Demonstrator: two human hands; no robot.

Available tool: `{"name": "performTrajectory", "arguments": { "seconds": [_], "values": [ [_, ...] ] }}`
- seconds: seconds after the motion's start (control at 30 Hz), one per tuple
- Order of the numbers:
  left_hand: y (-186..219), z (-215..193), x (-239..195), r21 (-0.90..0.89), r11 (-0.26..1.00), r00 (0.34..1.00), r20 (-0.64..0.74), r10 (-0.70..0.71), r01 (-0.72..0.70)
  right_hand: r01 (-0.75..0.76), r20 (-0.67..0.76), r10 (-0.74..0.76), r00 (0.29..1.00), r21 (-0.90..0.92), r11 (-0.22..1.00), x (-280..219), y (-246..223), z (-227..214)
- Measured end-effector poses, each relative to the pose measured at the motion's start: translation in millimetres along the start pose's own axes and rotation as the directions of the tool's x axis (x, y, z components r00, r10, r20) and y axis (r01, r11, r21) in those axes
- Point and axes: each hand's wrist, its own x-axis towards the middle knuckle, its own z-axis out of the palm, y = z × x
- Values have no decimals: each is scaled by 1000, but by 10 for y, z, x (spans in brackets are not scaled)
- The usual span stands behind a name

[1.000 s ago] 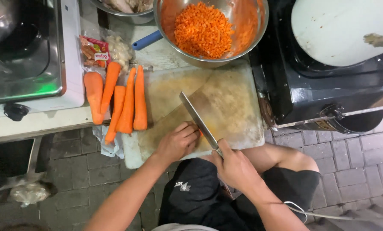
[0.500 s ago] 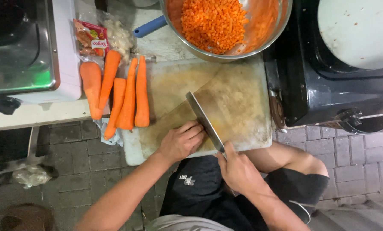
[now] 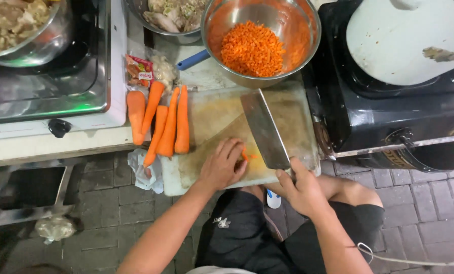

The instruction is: The person chops carrots into small pieces using a cleaver on a cutting board. The chopped carrots are transferred into a metal bowl. The person handles whole carrots and the cleaver throughout the task.

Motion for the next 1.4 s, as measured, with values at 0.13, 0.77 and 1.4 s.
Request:
{"name": "performTrajectory", "arguments": {
  "seconds": [0.13,0.77,1.4],
  "values": [
    [9,-45,58,-69,997,999,-28,32,-34,149,-88,-125,988,388,909,-99,48,160],
    [98,46,41,-135,988,994,66,82,-72,191,-166,-113,980,598,778,-200,447,368],
    [335,380,184,79,975,874,432,-223,210,403,-481,-468,742,-237,884,-80,445,512]
  ]
}}
